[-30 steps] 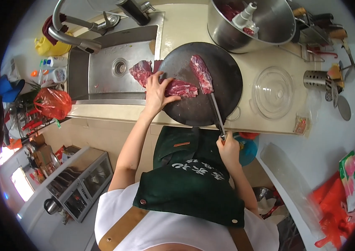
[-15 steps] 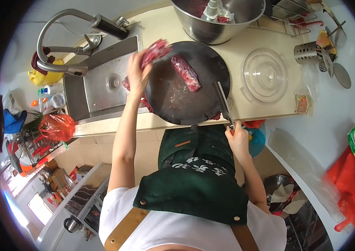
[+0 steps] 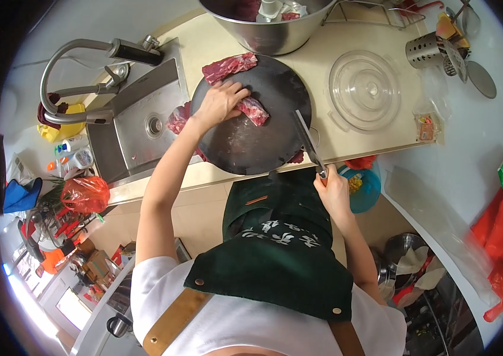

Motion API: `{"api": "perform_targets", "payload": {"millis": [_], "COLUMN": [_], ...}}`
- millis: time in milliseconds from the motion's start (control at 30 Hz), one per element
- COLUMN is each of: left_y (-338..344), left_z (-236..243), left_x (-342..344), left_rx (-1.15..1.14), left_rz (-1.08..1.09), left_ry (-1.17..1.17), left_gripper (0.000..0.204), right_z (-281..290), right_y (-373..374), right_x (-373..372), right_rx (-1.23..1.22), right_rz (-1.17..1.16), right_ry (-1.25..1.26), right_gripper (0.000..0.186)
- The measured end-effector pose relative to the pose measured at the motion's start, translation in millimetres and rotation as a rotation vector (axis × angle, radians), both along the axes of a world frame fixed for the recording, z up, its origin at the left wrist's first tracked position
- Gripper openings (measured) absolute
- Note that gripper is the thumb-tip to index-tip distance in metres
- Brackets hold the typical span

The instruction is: The recorder uses a meat cleaver to cut raw red meat into small pieces on a cutting board and then washes their hands in a sink.

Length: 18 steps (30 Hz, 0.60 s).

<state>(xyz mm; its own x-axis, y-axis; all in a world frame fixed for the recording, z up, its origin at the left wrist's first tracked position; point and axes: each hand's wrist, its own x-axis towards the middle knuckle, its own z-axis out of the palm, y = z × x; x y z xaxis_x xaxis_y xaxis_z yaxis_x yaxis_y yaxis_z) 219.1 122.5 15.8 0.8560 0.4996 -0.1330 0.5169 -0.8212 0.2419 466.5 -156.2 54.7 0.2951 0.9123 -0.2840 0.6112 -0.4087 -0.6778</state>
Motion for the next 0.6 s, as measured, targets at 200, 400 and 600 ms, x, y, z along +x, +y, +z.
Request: {"api": "perform_targets", "payload": {"millis": [200, 400, 600], "left_y": [-111, -152, -146], "left_z": [30, -1, -25], "left_x": [4, 2, 17], "left_rx": [-0.032, -0.029, -0.102], "left_rz": [0.590, 0.768, 0.626], "left_ry": [-0.135, -0.359, -0.591], "left_gripper": [0.054, 0.061, 0.035], "right_z": [-12, -11, -9], "right_y": [10, 42, 68], "right_x": [-4, -22, -44], "right_rx": [0.000, -0.010, 0.015], "right_rz": [0.010, 0.129, 0.386], "right_ry": [-0.018, -0.007, -0.096], "right_gripper": [0.019, 0.021, 0.022]}}
